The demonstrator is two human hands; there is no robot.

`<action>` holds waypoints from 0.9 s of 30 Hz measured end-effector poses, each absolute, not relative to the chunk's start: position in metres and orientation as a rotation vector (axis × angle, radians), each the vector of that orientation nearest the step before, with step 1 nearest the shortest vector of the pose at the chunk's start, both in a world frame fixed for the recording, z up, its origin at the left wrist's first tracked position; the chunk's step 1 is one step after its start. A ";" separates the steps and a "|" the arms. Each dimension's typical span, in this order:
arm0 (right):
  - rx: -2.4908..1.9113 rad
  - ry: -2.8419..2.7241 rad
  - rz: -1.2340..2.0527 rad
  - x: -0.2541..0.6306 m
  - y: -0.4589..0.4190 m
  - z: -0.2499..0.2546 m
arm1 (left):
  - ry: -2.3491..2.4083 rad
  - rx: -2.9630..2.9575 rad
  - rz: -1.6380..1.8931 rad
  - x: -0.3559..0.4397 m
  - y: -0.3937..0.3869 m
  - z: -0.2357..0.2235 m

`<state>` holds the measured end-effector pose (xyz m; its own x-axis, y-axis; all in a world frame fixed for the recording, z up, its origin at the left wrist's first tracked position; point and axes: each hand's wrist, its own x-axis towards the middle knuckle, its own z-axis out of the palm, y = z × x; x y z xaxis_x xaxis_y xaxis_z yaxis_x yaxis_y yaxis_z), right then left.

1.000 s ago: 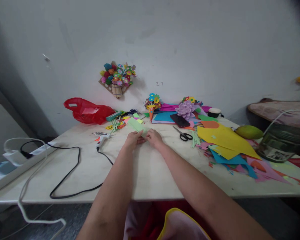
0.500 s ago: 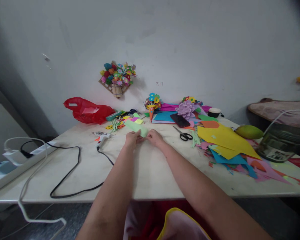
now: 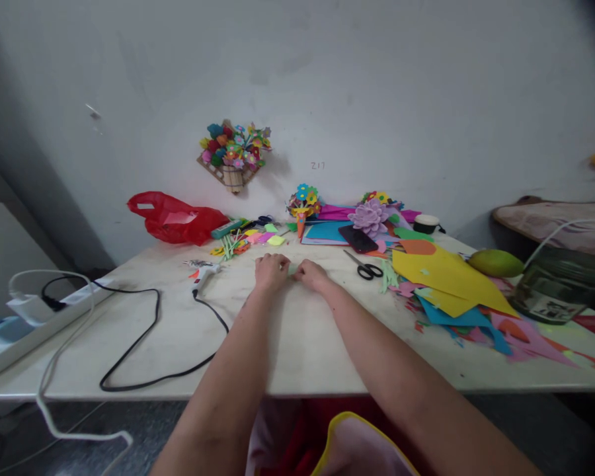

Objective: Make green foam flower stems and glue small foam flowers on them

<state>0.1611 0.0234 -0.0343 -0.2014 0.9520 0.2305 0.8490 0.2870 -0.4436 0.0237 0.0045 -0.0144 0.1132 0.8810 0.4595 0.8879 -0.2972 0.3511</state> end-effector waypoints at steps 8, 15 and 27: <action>-1.333 -2.233 0.525 0.176 0.027 -0.036 | -1.965 -2.520 -1.011 0.017 0.013 -0.027; -1.351 -2.189 0.435 0.185 0.025 -0.031 | -1.888 -2.514 -0.997 0.018 0.014 -0.028; -1.378 -2.177 0.538 0.195 0.032 -0.036 | -1.744 -2.630 -0.790 0.027 0.014 -0.029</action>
